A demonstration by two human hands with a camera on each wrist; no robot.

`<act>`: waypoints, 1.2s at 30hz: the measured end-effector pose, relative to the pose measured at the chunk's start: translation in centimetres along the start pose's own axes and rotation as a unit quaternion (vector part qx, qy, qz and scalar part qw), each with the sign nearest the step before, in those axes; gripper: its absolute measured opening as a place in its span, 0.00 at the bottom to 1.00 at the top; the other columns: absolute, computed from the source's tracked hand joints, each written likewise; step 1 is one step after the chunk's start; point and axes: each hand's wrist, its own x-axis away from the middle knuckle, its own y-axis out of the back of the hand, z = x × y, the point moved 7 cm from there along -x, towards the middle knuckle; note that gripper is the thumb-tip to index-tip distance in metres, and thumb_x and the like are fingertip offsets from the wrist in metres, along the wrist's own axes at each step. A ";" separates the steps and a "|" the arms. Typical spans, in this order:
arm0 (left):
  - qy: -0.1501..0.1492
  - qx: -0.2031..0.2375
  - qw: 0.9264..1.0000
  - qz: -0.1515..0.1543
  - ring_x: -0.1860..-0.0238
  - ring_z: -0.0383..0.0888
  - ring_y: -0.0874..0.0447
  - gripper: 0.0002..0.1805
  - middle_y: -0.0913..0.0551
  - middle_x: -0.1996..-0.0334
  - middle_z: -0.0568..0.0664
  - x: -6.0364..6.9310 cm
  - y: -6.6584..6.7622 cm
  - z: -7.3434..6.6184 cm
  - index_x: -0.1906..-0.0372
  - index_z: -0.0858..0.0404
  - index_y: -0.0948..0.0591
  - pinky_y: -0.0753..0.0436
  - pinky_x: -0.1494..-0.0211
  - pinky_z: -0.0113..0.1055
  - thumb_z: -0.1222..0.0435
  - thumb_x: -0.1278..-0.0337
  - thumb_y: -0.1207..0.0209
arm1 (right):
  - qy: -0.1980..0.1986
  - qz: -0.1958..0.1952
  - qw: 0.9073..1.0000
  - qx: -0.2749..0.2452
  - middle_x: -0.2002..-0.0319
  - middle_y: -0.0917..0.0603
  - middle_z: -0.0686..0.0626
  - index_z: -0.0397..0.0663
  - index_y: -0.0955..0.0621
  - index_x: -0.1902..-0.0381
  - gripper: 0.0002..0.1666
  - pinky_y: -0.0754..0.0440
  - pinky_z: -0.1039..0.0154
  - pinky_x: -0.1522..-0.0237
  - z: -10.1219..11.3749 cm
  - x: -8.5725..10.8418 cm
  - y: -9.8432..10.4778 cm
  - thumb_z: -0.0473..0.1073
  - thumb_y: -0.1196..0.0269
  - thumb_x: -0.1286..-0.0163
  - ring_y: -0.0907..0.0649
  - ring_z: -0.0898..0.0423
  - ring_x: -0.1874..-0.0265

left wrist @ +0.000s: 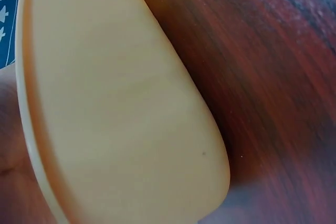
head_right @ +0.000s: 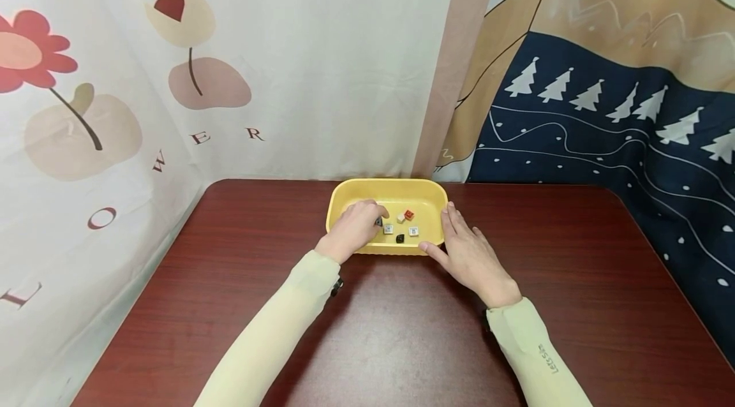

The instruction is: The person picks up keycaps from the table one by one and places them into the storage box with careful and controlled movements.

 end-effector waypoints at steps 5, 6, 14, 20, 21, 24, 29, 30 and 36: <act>0.003 0.001 1.000 0.004 0.51 0.50 0.14 0.16 0.12 0.54 0.53 -0.2 -0.1 0.2 0.51 0.60 0.10 0.15 0.48 0.44 0.77 0.41 0.36 | 0.002 0.001 1.000 0.002 0.19 0.52 0.32 0.28 0.47 0.21 0.57 0.40 0.30 0.29 0.1 0.0 0.0 0.72 0.50 0.22 0.45 0.35 0.21; 0.004 0.001 1.000 0.006 0.51 0.50 0.14 0.16 0.12 0.53 0.53 -0.2 -0.1 0.3 0.51 0.60 0.10 0.15 0.48 0.44 0.77 0.41 0.36 | 0.002 0.001 1.000 0.002 0.19 0.52 0.32 0.28 0.47 0.21 0.57 0.41 0.30 0.29 0.1 0.0 0.0 0.72 0.50 0.22 0.45 0.35 0.21; 0.018 0.008 1.000 0.016 0.50 0.50 0.14 0.15 0.13 0.52 0.53 -0.3 -0.4 0.7 0.50 0.60 0.10 0.15 0.48 0.44 0.74 0.40 0.35 | 0.002 0.002 1.000 0.002 0.19 0.52 0.31 0.28 0.47 0.21 0.58 0.40 0.31 0.28 0.3 0.0 0.0 0.73 0.51 0.23 0.45 0.35 0.21; 0.020 0.003 1.000 -0.016 0.50 0.50 0.14 0.14 0.13 0.51 0.51 0.3 0.2 1.0 0.45 0.58 0.12 0.16 0.49 0.46 0.64 0.34 0.33 | 0.004 0.002 1.000 0.003 0.19 0.52 0.31 0.28 0.47 0.21 0.58 0.40 0.30 0.29 0.3 0.0 0.0 0.73 0.50 0.23 0.45 0.35 0.21; 0.019 0.006 1.000 -0.024 0.48 0.50 0.14 0.16 0.13 0.49 0.51 0.5 0.5 1.0 0.43 0.58 0.13 0.16 0.47 0.47 0.63 0.33 0.33 | 0.004 0.002 1.000 0.003 0.19 0.52 0.31 0.28 0.47 0.21 0.58 0.40 0.31 0.29 0.3 0.0 0.0 0.73 0.50 0.23 0.45 0.35 0.21; 0.017 0.023 0.998 -0.049 0.45 0.51 0.15 0.18 0.14 0.45 0.51 1.2 1.3 1.1 0.39 0.58 0.15 0.17 0.44 0.47 0.61 0.31 0.35 | 0.003 0.002 1.000 0.004 0.19 0.52 0.32 0.28 0.47 0.21 0.59 0.40 0.31 0.29 0.3 0.0 0.0 0.74 0.51 0.23 0.45 0.35 0.21; -0.012 0.034 0.994 -0.103 0.44 0.51 0.15 0.18 0.14 0.44 0.51 2.6 2.5 1.0 0.38 0.60 0.17 0.18 0.43 0.45 0.61 0.28 0.38 | -0.001 0.004 1.000 0.006 0.19 0.53 0.32 0.28 0.47 0.20 0.60 0.41 0.31 0.28 0.2 0.0 0.0 0.75 0.52 0.24 0.45 0.35 0.21; -0.018 0.037 0.993 -0.113 0.45 0.51 0.15 0.18 0.14 0.45 0.51 2.9 2.7 0.9 0.38 0.60 0.17 0.18 0.42 0.45 0.61 0.28 0.38 | -0.001 0.004 1.000 0.006 0.19 0.53 0.32 0.28 0.47 0.20 0.60 0.41 0.31 0.28 0.2 0.0 0.0 0.75 0.52 0.24 0.45 0.35 0.21; -0.037 0.047 0.987 -0.151 0.40 0.52 0.18 0.20 0.17 0.41 0.52 4.8 3.6 1.0 0.36 0.62 0.19 0.20 0.39 0.51 0.60 0.28 0.38 | -0.006 0.006 1.000 0.003 0.19 0.54 0.32 0.28 0.47 0.20 0.60 0.42 0.31 0.28 0.1 0.1 0.0 0.75 0.52 0.24 0.45 0.35 0.21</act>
